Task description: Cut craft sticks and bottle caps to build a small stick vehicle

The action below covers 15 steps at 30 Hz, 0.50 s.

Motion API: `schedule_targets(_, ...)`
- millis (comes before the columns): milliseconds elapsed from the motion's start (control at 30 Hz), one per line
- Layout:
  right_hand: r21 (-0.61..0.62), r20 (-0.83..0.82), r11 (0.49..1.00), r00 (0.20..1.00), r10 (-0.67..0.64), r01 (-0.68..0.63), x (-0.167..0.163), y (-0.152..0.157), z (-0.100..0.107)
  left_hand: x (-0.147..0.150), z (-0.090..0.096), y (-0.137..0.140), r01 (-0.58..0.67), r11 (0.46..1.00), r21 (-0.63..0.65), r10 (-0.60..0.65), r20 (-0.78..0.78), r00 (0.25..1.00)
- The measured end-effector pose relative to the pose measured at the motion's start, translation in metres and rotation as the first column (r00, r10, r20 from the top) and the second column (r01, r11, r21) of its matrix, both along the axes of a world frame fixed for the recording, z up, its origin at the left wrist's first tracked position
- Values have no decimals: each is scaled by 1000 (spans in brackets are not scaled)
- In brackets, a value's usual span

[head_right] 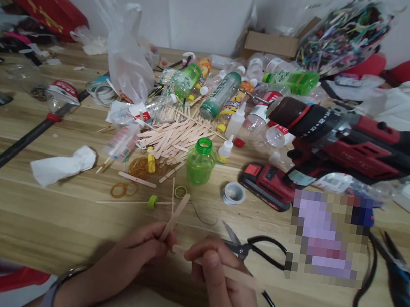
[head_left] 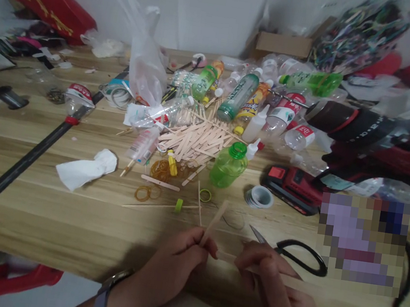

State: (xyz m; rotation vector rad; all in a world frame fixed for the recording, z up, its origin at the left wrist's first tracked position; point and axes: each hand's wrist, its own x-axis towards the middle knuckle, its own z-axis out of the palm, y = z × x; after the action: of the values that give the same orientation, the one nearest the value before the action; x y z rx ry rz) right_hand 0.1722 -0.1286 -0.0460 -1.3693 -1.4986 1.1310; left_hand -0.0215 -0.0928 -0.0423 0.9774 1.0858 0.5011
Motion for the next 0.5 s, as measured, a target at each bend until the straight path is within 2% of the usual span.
schedule_targets(67,65,39,997,999,31,-34,1,-1,0,0,2,2,19,998,55,-17,-50,999)
schedule_targets(233,221,156,970,985,72,-106,-3,1,4,1,2,3,100,995,23,-98,-59,993)
schedule_targets(400,236,231,944,957,177,-232,-10,5,20,1,1,4,137,989,62,-135,-38,990)
schedule_targets(500,253,330,906,910,249,-340,-11,6,24,2,1,4,139,987,81,-139,-9,990)
